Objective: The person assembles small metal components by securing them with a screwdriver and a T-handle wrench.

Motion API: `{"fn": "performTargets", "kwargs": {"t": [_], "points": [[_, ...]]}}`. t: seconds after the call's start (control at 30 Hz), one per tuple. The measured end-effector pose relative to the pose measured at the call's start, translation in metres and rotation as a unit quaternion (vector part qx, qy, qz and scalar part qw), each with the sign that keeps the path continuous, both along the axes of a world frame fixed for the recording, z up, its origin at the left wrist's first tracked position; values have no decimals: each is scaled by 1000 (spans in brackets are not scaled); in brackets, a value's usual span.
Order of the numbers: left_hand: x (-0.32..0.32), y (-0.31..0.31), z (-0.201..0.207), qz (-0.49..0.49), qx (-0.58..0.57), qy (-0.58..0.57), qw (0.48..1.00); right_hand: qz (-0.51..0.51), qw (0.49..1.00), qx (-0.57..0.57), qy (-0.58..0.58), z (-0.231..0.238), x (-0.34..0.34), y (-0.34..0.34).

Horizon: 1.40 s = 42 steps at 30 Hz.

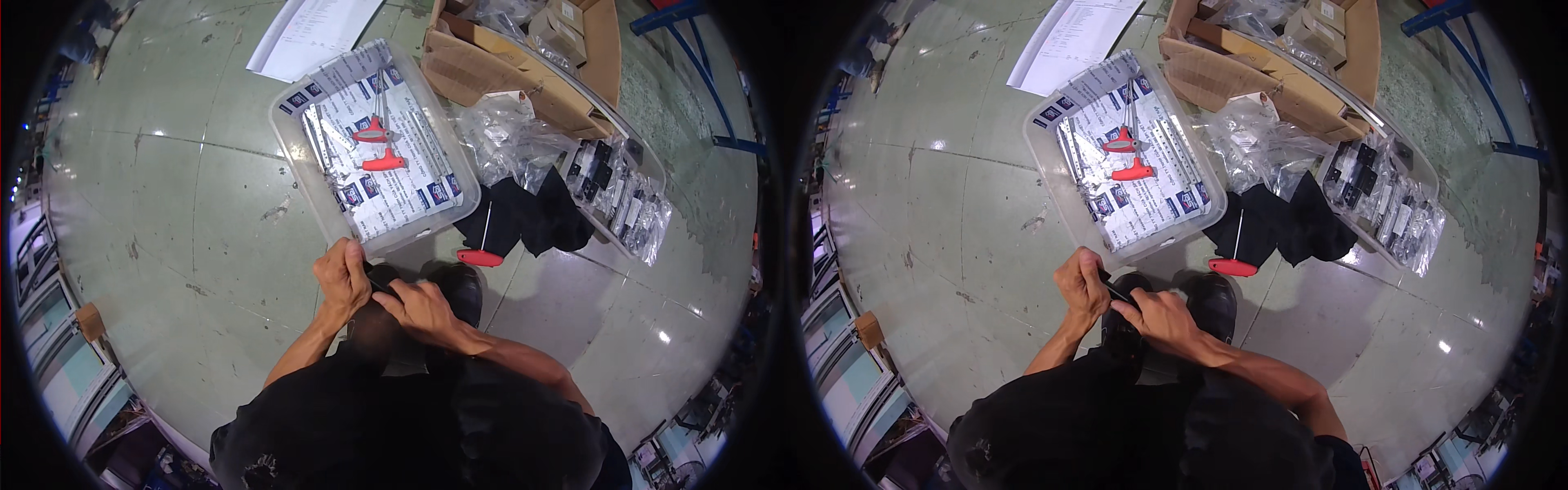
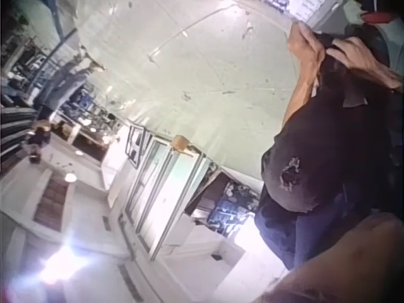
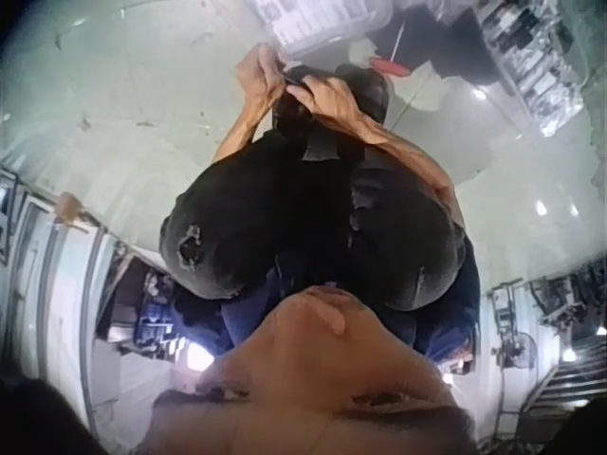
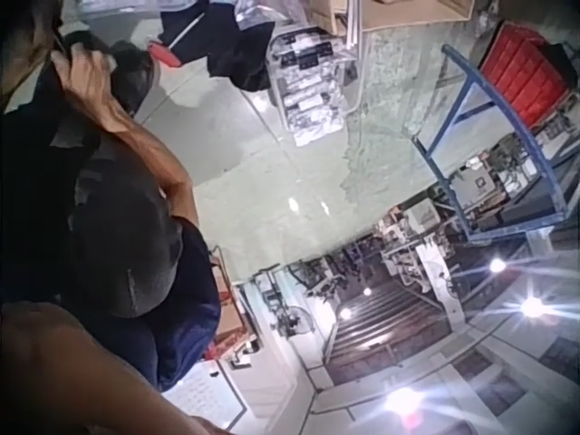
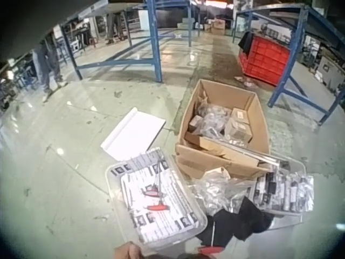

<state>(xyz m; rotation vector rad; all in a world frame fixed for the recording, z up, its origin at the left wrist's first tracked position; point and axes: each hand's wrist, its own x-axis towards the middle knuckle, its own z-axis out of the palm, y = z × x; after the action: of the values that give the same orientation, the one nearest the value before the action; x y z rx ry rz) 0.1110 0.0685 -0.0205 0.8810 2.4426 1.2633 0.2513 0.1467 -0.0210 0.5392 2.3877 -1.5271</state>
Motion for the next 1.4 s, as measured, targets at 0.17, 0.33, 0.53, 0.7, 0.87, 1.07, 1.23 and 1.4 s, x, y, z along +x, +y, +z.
{"fn": "performTargets", "kwargs": {"t": [0.17,0.33,0.53,0.7,0.87,1.07,1.23,1.4], "points": [[3,-11,3,-54,33,45,997,-68,968,-236,-58,16,1,14],[2,-19,-5,-48,62,11,997,-125,942,-312,-14,-2,5,-7],[3,15,-10,-46,7,-89,995,-117,963,182,163,-35,21,-29],[6,11,-4,-11,90,-69,993,-189,972,47,133,-10,16,-10],[8,13,-2,-59,66,-410,908,-275,937,-190,101,-8,16,4],[6,11,7,-123,35,-364,923,-269,939,-186,107,-8,19,15],[14,15,6,-106,66,-448,885,-292,844,-432,123,-1,35,19],[19,17,5,-120,14,-486,866,-302,923,-188,145,-9,48,16]]}}
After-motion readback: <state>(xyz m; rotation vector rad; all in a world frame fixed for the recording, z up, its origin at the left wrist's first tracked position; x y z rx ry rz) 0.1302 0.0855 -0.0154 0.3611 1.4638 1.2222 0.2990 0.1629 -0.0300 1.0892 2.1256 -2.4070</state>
